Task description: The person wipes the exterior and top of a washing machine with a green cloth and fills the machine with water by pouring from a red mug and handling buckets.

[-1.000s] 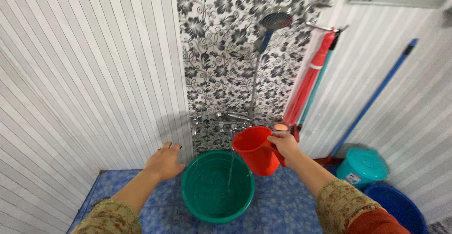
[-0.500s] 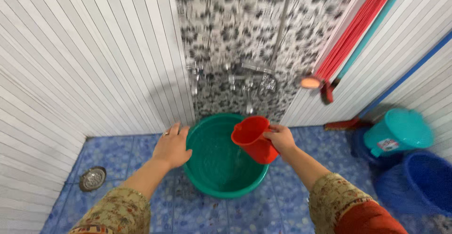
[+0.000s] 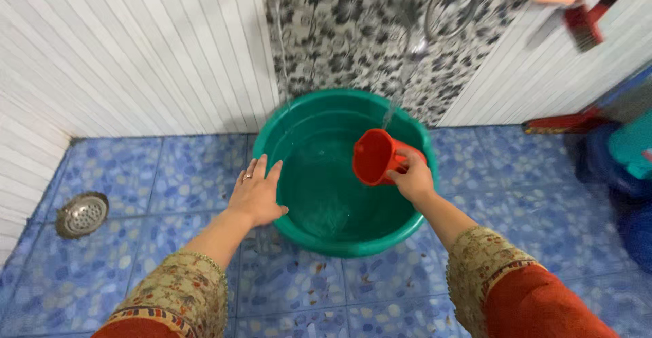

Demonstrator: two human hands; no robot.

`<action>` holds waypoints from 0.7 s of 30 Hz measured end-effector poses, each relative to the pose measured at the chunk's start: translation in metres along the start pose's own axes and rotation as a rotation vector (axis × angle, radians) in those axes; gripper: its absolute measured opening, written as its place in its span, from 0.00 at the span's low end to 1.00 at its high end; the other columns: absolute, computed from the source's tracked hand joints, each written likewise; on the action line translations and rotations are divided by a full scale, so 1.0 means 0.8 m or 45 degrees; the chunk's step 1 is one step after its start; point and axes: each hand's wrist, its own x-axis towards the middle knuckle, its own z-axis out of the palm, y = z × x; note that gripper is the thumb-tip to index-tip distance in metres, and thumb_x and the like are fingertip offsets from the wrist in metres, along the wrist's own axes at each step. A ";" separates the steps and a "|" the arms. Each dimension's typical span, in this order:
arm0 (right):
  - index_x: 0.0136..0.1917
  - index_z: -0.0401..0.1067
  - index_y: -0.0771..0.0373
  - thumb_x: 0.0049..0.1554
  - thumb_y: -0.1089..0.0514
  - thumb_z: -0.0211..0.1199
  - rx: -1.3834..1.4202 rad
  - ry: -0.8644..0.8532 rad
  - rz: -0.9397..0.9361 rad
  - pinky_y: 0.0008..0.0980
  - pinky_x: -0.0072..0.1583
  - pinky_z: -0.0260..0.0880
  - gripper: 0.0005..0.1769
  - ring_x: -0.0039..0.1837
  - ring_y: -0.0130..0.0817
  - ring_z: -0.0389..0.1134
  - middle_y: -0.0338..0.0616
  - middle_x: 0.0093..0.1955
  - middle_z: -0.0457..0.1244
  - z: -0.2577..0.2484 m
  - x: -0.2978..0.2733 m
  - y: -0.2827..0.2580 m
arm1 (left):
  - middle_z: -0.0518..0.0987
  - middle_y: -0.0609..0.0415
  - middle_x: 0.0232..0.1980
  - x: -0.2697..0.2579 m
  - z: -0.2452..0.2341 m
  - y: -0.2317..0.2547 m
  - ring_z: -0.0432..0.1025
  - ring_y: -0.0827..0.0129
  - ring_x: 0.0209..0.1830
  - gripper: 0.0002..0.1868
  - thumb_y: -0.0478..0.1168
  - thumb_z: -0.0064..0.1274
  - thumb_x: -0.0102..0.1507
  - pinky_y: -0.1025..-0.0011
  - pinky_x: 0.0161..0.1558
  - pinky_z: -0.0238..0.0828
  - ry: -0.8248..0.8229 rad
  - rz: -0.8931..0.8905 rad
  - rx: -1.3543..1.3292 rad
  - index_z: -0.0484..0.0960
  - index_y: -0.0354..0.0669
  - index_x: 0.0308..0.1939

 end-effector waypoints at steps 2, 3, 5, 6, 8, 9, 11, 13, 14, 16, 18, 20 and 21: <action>0.68 0.70 0.52 0.49 0.58 0.75 -0.197 0.025 -0.006 0.40 0.57 0.73 0.33 0.54 0.41 0.73 0.49 0.51 0.70 0.028 0.002 0.032 | 0.39 0.41 0.83 0.010 0.034 -0.012 0.37 0.49 0.84 0.58 0.57 0.66 0.56 0.55 0.79 0.39 -0.012 -0.025 -0.019 0.45 0.52 0.80; 0.68 0.70 0.52 0.48 0.58 0.75 -0.238 0.020 -0.014 0.42 0.57 0.73 0.35 0.54 0.43 0.73 0.50 0.52 0.70 0.039 0.002 0.045 | 0.39 0.40 0.83 0.014 0.049 -0.019 0.37 0.49 0.84 0.58 0.58 0.65 0.57 0.55 0.79 0.39 -0.019 -0.039 -0.027 0.44 0.51 0.80; 0.69 0.69 0.51 0.46 0.57 0.75 -0.314 0.014 -0.034 0.45 0.58 0.73 0.38 0.55 0.47 0.73 0.51 0.54 0.69 0.060 0.000 0.064 | 0.39 0.39 0.83 0.020 0.075 -0.030 0.37 0.49 0.84 0.57 0.59 0.64 0.57 0.56 0.79 0.39 -0.044 -0.075 -0.073 0.45 0.50 0.80; 0.71 0.68 0.51 0.46 0.57 0.75 -0.381 -0.006 -0.035 0.47 0.59 0.72 0.39 0.56 0.49 0.72 0.52 0.54 0.70 0.072 -0.001 0.071 | 0.38 0.38 0.83 0.021 0.086 -0.034 0.37 0.49 0.84 0.57 0.59 0.63 0.57 0.56 0.79 0.40 -0.058 -0.092 -0.096 0.45 0.50 0.81; 0.74 0.65 0.50 0.46 0.57 0.74 -0.518 -0.044 -0.035 0.50 0.61 0.70 0.43 0.57 0.54 0.71 0.54 0.54 0.70 0.091 -0.001 0.080 | 0.36 0.35 0.83 0.022 0.100 -0.037 0.36 0.47 0.84 0.55 0.58 0.64 0.58 0.56 0.78 0.42 -0.041 -0.075 -0.085 0.48 0.47 0.79; 0.74 0.65 0.48 0.47 0.57 0.73 -0.597 -0.066 -0.028 0.50 0.61 0.70 0.42 0.58 0.54 0.71 0.54 0.54 0.70 0.100 -0.001 0.084 | 0.35 0.34 0.83 0.023 0.104 -0.037 0.36 0.46 0.84 0.54 0.58 0.64 0.58 0.56 0.77 0.43 -0.033 -0.064 -0.080 0.50 0.45 0.78; 0.75 0.65 0.43 0.49 0.57 0.71 -0.757 -0.108 -0.018 0.50 0.62 0.70 0.41 0.58 0.55 0.71 0.54 0.55 0.70 0.122 -0.002 0.095 | 0.37 0.32 0.82 0.023 0.105 -0.037 0.39 0.45 0.83 0.56 0.56 0.66 0.56 0.56 0.76 0.48 0.000 -0.034 -0.073 0.50 0.44 0.79; 0.76 0.66 0.42 0.52 0.58 0.68 -0.912 -0.133 -0.153 0.51 0.63 0.70 0.39 0.58 0.52 0.72 0.52 0.55 0.71 0.137 0.004 0.105 | 0.40 0.32 0.82 0.023 0.100 -0.037 0.42 0.45 0.82 0.58 0.57 0.68 0.54 0.56 0.75 0.52 0.021 -0.031 -0.060 0.51 0.43 0.79; 0.76 0.67 0.41 0.53 0.59 0.66 -0.985 -0.142 -0.222 0.51 0.64 0.70 0.38 0.58 0.51 0.73 0.51 0.55 0.71 0.145 0.005 0.108 | 0.42 0.34 0.82 0.023 0.097 -0.037 0.45 0.46 0.82 0.59 0.57 0.69 0.53 0.56 0.74 0.54 0.027 -0.040 -0.048 0.51 0.43 0.79; 0.76 0.65 0.38 0.51 0.56 0.68 -1.008 -0.296 -0.182 0.50 0.64 0.69 0.40 0.59 0.52 0.72 0.52 0.56 0.70 0.161 0.012 0.108 | 0.45 0.35 0.81 0.019 0.094 -0.037 0.47 0.47 0.81 0.59 0.59 0.70 0.52 0.56 0.74 0.55 0.044 -0.040 -0.030 0.53 0.42 0.77; 0.75 0.65 0.37 0.49 0.53 0.71 -0.984 -0.395 -0.158 0.49 0.63 0.69 0.41 0.59 0.52 0.71 0.53 0.57 0.69 0.171 0.016 0.103 | 0.46 0.33 0.81 0.017 0.094 -0.036 0.48 0.48 0.81 0.57 0.59 0.71 0.52 0.56 0.74 0.55 0.066 -0.022 -0.022 0.57 0.41 0.76; 0.74 0.66 0.39 0.48 0.51 0.74 -0.914 -0.447 -0.149 0.48 0.63 0.70 0.41 0.59 0.52 0.71 0.52 0.58 0.69 0.175 0.016 0.100 | 0.46 0.34 0.81 0.018 0.092 -0.035 0.48 0.48 0.81 0.57 0.58 0.71 0.52 0.56 0.74 0.55 0.060 -0.032 -0.033 0.56 0.42 0.76; 0.73 0.67 0.41 0.46 0.52 0.75 -0.766 -0.480 -0.118 0.45 0.62 0.71 0.42 0.58 0.49 0.72 0.51 0.57 0.70 0.176 0.017 0.099 | 0.46 0.34 0.81 0.018 0.092 -0.034 0.48 0.48 0.81 0.58 0.58 0.72 0.51 0.57 0.74 0.55 0.057 -0.036 -0.038 0.56 0.43 0.76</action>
